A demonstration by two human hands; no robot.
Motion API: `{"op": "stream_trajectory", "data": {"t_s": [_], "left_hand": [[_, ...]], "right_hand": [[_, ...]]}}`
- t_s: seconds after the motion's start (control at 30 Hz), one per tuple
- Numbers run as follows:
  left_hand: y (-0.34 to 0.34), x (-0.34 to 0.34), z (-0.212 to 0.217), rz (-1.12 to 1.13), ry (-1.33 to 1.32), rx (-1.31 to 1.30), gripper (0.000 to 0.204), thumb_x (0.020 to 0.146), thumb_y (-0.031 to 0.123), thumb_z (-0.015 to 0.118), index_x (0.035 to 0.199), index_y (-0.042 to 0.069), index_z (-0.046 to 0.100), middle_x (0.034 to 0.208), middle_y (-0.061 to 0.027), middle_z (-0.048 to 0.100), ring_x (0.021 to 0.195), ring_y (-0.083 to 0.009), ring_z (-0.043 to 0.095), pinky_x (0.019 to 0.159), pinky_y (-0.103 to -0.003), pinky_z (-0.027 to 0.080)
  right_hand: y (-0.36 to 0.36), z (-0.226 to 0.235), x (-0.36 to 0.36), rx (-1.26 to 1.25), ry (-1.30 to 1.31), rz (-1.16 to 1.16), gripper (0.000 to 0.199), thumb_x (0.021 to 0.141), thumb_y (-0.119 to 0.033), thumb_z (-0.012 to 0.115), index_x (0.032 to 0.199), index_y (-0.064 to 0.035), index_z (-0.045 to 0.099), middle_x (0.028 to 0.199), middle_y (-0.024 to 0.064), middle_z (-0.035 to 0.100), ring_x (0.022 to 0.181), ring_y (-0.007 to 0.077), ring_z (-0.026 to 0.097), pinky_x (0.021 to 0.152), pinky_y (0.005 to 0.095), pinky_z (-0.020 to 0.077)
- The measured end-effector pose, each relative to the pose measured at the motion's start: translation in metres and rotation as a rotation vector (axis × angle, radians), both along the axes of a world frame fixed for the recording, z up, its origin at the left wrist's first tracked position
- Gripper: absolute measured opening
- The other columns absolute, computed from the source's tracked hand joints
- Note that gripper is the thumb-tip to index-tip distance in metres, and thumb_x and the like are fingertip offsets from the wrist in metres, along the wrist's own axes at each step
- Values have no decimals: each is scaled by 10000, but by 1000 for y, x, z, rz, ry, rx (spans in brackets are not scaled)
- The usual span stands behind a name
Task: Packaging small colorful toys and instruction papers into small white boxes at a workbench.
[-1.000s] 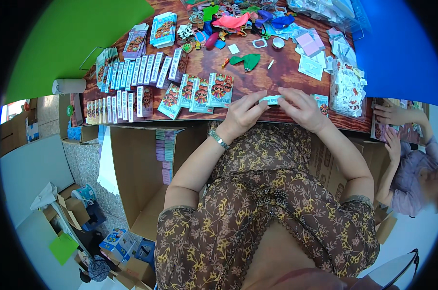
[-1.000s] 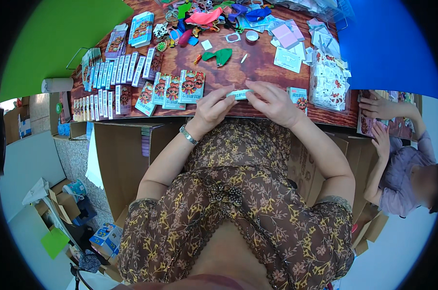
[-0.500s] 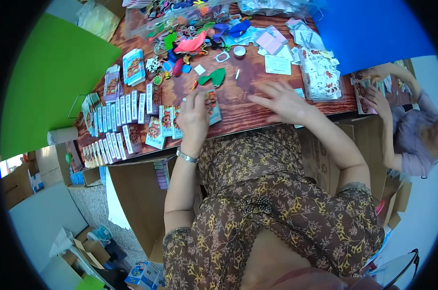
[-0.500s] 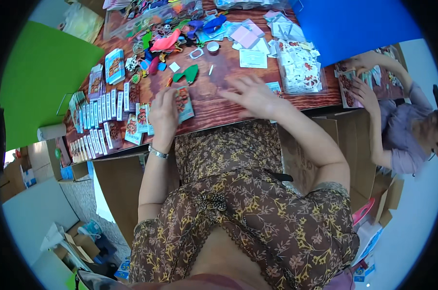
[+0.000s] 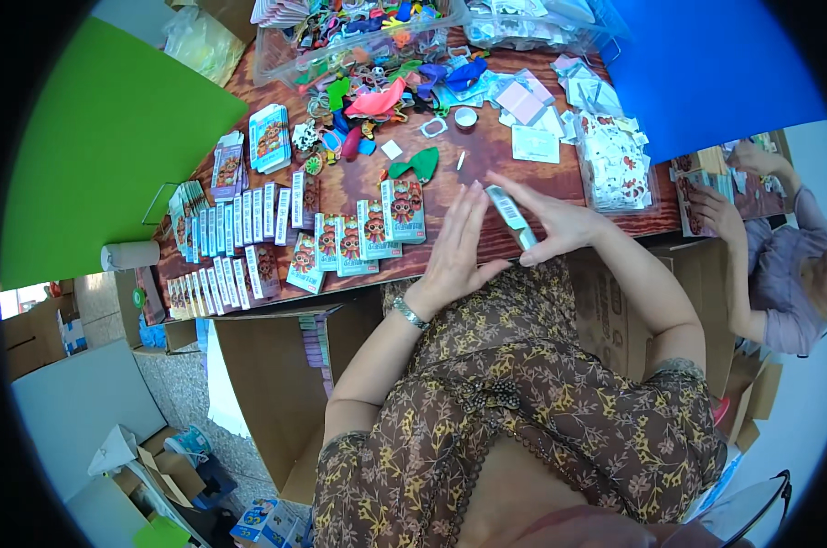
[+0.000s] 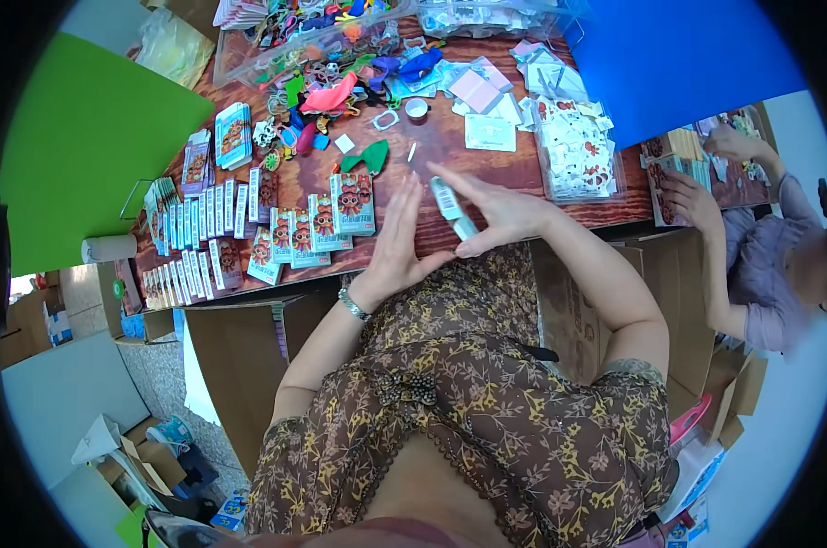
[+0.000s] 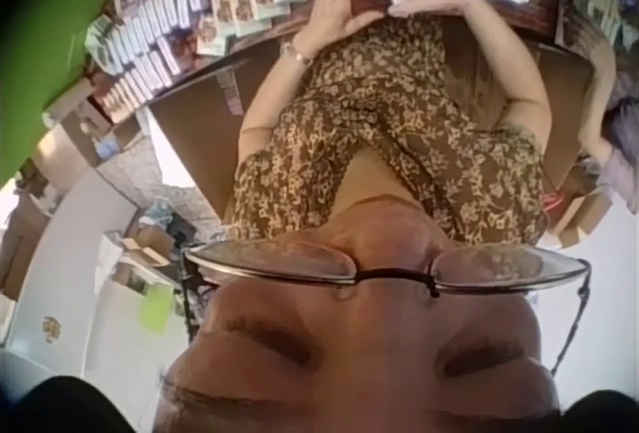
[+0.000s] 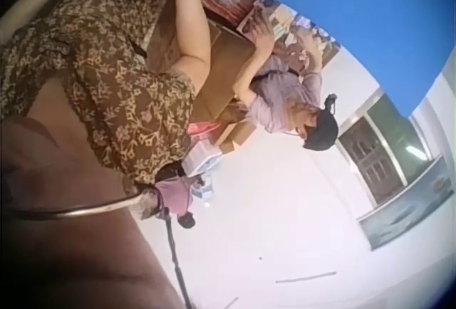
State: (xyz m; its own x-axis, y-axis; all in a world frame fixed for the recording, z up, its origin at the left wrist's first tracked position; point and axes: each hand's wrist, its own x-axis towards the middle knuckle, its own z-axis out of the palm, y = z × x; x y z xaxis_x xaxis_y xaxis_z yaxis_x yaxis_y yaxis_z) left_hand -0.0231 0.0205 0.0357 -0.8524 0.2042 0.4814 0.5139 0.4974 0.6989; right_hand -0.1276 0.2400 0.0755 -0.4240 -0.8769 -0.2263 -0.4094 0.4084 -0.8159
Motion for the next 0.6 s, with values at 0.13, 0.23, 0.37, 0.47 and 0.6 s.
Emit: {"op": "stream_trajectory", "data": {"t_s": [0.13,0.23,0.37,0.47,0.6], "left_hand": [[-1,-9,-13,38,38,86,922,661,146,895,1435,-18,423,1502,-256,444,1402,-444,424,1155,-508,369],[-10,-11,-21,95,20,77,844,667,108,870,1385,-30,447,1441,-265,496,1361,-434,471,1131,-505,392],[-15,-11,-25,170,-53,90,819,695,84,816,1410,-38,436,1349,-239,546,1272,-443,517,1095,-490,417],[-17,-7,-30,131,-77,43,841,710,97,809,1439,-46,415,1345,-243,545,1263,-439,510,1072,-493,420],[-13,-9,-33,188,-75,45,857,724,107,811,1455,-61,396,1331,-256,543,1250,-443,513,1064,-494,420]], "right_hand": [[-27,-11,1,-213,-395,-16,1375,703,-485,854,1627,-117,-96,1697,174,44,1550,284,174,1224,442,242],[-30,-18,-18,-391,-651,-109,1168,821,-396,785,1641,-132,-5,1661,160,215,1499,257,314,1191,417,319],[-5,-39,-88,288,733,-199,792,815,-103,765,1525,-140,416,1481,143,504,1332,332,516,1049,443,482],[-6,-40,-100,424,763,-125,802,781,-98,776,1500,-212,438,1372,128,553,1218,367,573,962,461,523],[0,-36,-106,542,781,-131,518,831,-122,732,1325,-211,602,1168,101,618,1078,324,649,839,443,561]]}}
